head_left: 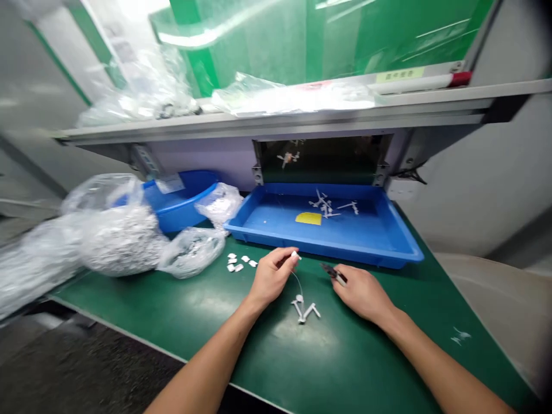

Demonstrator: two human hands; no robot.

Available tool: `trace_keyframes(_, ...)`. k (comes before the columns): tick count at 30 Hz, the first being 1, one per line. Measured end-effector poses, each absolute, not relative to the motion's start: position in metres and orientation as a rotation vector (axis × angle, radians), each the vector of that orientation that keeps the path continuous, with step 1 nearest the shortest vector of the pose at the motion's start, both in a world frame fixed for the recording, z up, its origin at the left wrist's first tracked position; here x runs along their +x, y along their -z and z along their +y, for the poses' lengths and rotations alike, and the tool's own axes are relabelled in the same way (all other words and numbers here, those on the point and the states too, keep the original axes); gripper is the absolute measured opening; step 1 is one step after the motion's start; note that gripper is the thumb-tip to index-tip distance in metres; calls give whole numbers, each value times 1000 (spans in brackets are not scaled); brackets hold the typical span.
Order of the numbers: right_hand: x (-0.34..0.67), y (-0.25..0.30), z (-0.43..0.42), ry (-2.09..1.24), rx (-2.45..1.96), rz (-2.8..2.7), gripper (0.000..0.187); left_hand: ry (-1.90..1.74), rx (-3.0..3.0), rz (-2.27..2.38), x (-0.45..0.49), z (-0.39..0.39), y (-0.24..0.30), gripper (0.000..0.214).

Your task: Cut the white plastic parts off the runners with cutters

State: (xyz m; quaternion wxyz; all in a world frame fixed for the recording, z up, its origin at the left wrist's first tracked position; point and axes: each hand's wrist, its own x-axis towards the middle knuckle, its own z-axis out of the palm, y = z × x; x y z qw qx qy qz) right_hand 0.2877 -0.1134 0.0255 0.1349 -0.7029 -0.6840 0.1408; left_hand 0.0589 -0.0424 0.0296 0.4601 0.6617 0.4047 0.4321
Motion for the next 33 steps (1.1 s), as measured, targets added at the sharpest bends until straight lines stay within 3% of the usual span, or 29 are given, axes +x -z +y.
trace_keyframes(4,286,-17,-117,-417,-2047,-2058,15,-1467,1835,1444,-26,-15,-65,33)
trace_keyframes(7,287,-13,-116,-444,-2050,-2070,20,-1371,1933,1837,-94,12,-76,32)
trace_keyframes(11,287,-14,-115,-437,-2062,-2080,21,-1392,1870,1963,-133,27,-67,38)
trace_keyframes(14,285,-17,-115,-363,-2076,-2084,19,-1308,1857,1780,-111,7,-59,39)
trace_keyframes(19,282,-21,-113,-278,-2084,-2096,19,-408,2206,1021,-33,-53,-56,18)
trace_keyframes(30,282,-25,-113,-237,-2073,-2128,14,-93,2509,517,36,-45,-55,33)
trace_keyframes(33,283,-25,-113,-245,-2078,-2123,14,-6,2497,473,44,-42,-63,46)
